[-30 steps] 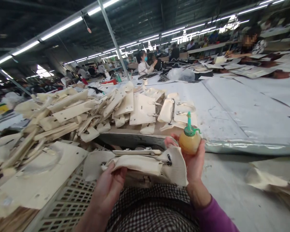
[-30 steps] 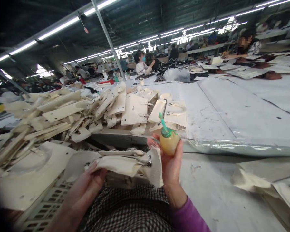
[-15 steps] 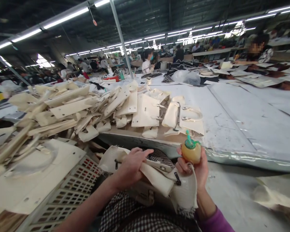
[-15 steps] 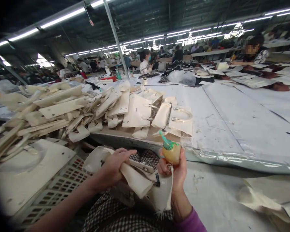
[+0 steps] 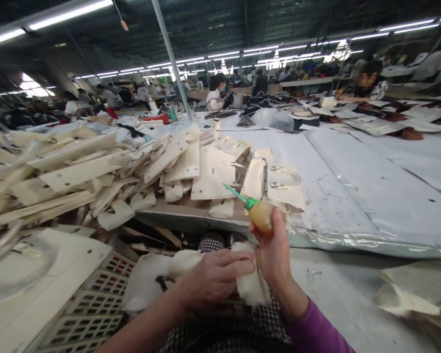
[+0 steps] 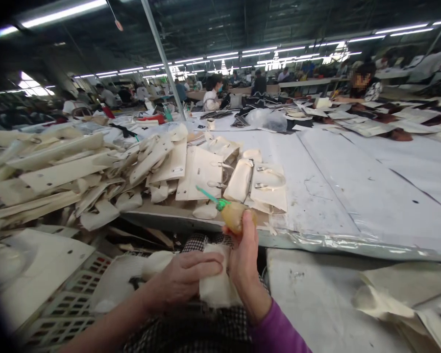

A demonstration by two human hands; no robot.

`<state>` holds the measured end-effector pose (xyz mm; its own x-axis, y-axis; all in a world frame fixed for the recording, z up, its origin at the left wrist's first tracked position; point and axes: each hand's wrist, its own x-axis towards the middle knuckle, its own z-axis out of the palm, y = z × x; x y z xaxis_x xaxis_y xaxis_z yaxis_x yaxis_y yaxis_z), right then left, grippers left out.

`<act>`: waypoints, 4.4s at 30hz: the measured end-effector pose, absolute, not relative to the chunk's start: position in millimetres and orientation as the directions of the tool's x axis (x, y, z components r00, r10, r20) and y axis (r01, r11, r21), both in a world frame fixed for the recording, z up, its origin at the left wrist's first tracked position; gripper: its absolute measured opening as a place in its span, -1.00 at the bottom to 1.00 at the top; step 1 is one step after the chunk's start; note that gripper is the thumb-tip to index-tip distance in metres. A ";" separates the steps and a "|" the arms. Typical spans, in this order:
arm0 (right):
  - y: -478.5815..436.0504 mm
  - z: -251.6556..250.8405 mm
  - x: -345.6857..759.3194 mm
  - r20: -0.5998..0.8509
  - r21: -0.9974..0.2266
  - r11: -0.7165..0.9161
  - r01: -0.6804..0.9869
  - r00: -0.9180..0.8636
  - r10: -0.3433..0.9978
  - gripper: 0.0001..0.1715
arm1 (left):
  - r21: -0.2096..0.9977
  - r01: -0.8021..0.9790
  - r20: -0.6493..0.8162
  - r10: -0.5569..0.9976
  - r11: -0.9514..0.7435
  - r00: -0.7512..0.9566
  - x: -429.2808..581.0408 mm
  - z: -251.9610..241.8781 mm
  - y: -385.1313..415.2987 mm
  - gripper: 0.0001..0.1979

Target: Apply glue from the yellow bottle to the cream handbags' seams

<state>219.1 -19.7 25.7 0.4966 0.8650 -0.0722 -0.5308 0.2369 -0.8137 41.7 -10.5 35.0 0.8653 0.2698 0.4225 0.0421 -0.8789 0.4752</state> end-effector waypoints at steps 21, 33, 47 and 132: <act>-102.3 18.2 298.3 -0.305 -0.952 -0.288 -0.107 0.451 0.839 -0.32 | 0.974 0.219 -0.150 0.890 0.058 0.430 24.2 -12.4 61.3 -0.82; -78.3 18.1 291.5 -0.228 -0.929 -0.328 0.170 0.435 0.871 -0.37 | 0.964 0.253 -0.045 0.880 -0.086 0.473 28.4 -18.3 61.7 -0.81; -97.9 27.9 297.1 -0.409 -0.856 -0.481 0.187 0.323 0.853 -0.26 | 0.926 0.275 0.081 0.850 -0.257 0.520 34.9 -27.1 60.9 -0.78; -89.8 -26.9 326.1 -0.155 -0.958 -0.238 0.158 0.412 0.898 -0.42 | 0.913 0.291 0.092 0.840 -0.285 0.536 50.1 -35.1 53.6 -0.82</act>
<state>326.1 -89.8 -26.9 0.4116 0.8980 -0.1555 0.1583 -0.2385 -0.9582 50.1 53.6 -35.1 0.5355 0.8395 0.0915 0.2913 -0.2853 0.9131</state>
